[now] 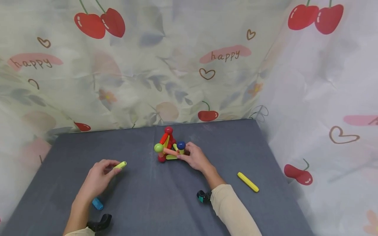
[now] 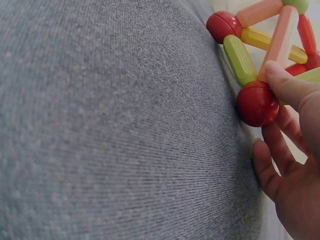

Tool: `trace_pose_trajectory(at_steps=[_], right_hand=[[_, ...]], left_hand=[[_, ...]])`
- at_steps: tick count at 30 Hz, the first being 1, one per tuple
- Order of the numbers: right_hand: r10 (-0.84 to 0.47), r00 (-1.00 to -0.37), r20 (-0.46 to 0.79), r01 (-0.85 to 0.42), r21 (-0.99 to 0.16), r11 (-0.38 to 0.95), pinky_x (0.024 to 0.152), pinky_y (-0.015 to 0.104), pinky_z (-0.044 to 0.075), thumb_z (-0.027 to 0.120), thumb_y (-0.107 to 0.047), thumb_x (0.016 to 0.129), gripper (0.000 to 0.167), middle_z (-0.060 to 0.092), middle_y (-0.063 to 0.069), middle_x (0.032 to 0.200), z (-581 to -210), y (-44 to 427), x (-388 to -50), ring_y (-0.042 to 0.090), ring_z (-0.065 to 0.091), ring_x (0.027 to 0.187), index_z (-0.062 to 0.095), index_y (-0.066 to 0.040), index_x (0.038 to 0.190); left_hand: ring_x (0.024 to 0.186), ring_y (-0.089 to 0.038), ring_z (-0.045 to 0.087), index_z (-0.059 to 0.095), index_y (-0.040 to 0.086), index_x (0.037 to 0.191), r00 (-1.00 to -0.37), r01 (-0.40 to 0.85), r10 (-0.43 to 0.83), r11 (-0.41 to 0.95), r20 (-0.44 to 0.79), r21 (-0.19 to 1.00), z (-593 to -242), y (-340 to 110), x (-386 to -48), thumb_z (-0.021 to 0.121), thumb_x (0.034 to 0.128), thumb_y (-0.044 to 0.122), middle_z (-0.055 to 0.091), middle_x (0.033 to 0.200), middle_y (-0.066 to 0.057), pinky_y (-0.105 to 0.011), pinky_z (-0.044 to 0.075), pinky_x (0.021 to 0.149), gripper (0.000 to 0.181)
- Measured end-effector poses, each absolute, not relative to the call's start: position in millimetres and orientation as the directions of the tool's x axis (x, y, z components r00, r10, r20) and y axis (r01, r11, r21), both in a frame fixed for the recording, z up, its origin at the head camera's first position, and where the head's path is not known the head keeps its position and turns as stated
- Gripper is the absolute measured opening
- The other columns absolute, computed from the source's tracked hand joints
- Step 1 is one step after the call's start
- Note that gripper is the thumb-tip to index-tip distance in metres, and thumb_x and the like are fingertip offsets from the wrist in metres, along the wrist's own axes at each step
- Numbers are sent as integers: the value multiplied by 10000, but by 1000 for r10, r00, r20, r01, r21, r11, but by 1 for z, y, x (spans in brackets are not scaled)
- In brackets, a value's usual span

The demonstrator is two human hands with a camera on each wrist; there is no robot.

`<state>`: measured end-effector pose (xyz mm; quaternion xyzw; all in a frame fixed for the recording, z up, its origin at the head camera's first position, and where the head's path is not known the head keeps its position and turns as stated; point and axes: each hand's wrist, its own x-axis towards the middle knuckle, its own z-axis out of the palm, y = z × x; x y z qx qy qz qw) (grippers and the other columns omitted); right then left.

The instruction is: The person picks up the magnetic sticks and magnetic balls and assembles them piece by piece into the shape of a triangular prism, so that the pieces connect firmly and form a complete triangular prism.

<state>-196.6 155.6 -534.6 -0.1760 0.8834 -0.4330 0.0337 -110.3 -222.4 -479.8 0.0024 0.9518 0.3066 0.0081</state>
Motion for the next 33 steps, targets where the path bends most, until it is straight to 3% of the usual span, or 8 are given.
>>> trace_pose_trajectory(at_steps=[6, 11, 21, 33], right_hand=[[-335, -937, 99, -283, -775, 564, 757, 267, 457, 773, -326, 916, 165, 624, -3, 1010, -534, 155, -195, 117, 555, 839, 760, -163, 940], [-346, -931, 115, -300, -781, 548, 766, 267, 472, 775, -301, 918, 137, 625, -1, 1011, -534, 154, -194, 113, 571, 849, 763, -167, 949], [-357, -924, 134, -317, -793, 521, 808, 275, 503, 780, -301, 913, 140, 640, 9, 1056, -536, 154, -195, 125, 630, 924, 768, -173, 969], [-359, -924, 133, -316, -794, 519, 802, 266, 508, 782, -293, 911, 147, 634, 14, 1042, -536, 158, -197, 115, 629, 893, 755, -151, 938]], left_hand=[[1080, -248, 500, 731, 190, 1192, -956, 237, 53, 714, 287, 658, -443, -161, -132, 748, 934, 247, 705, 1129, -36, -421, 402, 875, 265], [1107, -239, 480, 752, 184, 1159, -911, 365, 120, 682, 395, 634, -432, -111, -151, 789, 894, 264, 725, 1096, -9, -442, 418, 919, 279], [1166, -255, 469, 778, 177, 1038, -898, 410, 212, 722, 386, 558, -440, -69, -172, 836, 856, 269, 734, 1024, 2, -511, 382, 1019, 212], [1200, -273, 466, 797, 204, 1003, -896, 406, 236, 780, 377, 476, -453, -60, -173, 868, 818, 266, 738, 967, 16, -513, 338, 1013, 207]])
